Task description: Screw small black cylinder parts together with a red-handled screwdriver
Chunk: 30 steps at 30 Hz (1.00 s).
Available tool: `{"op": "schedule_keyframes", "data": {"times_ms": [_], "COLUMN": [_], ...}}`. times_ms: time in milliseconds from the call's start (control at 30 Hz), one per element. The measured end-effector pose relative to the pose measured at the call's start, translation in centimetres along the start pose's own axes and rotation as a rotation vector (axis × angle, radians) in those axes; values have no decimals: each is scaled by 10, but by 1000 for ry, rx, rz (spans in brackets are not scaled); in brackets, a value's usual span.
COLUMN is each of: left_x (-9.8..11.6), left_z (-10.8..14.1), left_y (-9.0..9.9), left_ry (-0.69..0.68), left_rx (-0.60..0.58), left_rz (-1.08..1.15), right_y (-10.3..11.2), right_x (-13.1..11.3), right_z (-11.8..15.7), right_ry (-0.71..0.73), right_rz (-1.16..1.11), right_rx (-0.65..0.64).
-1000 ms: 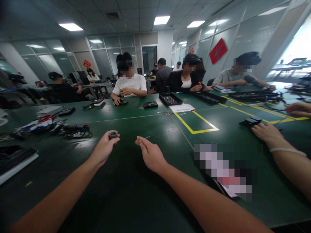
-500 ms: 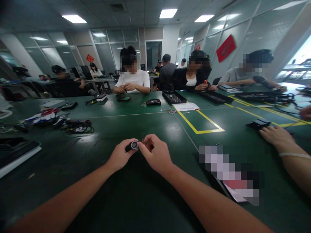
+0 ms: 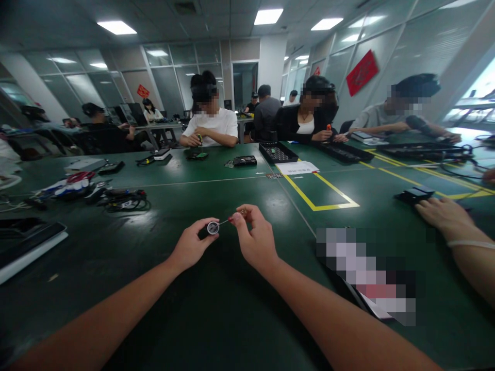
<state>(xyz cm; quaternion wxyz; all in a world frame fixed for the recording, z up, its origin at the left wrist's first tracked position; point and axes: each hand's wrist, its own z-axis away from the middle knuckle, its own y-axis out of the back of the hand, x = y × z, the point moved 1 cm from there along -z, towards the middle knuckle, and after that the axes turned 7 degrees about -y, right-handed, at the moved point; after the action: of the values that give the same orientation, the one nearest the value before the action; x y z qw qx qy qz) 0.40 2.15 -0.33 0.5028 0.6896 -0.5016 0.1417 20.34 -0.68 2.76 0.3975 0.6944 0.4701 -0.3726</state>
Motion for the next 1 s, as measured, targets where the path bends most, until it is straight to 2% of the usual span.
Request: {"op": "schedule_keyframes", "data": {"times_ms": [167, 467, 667, 1000], "left_x": [2, 2, -1, 7], "left_z": [-1, 0, 1, 1], "left_y": [1, 3, 1, 0], "left_ry": [17, 40, 14, -56], "left_rx": [22, 8, 52, 24], "left_rz": [4, 57, -5, -111], "right_y": [2, 4, 5, -1], "right_x": [-5, -4, -11, -20], "right_z": [-1, -2, 5, 11], "right_ry": [35, 26, 165, 337], "right_rz": [86, 105, 133, 251], "right_rx": [14, 43, -77, -107]}}
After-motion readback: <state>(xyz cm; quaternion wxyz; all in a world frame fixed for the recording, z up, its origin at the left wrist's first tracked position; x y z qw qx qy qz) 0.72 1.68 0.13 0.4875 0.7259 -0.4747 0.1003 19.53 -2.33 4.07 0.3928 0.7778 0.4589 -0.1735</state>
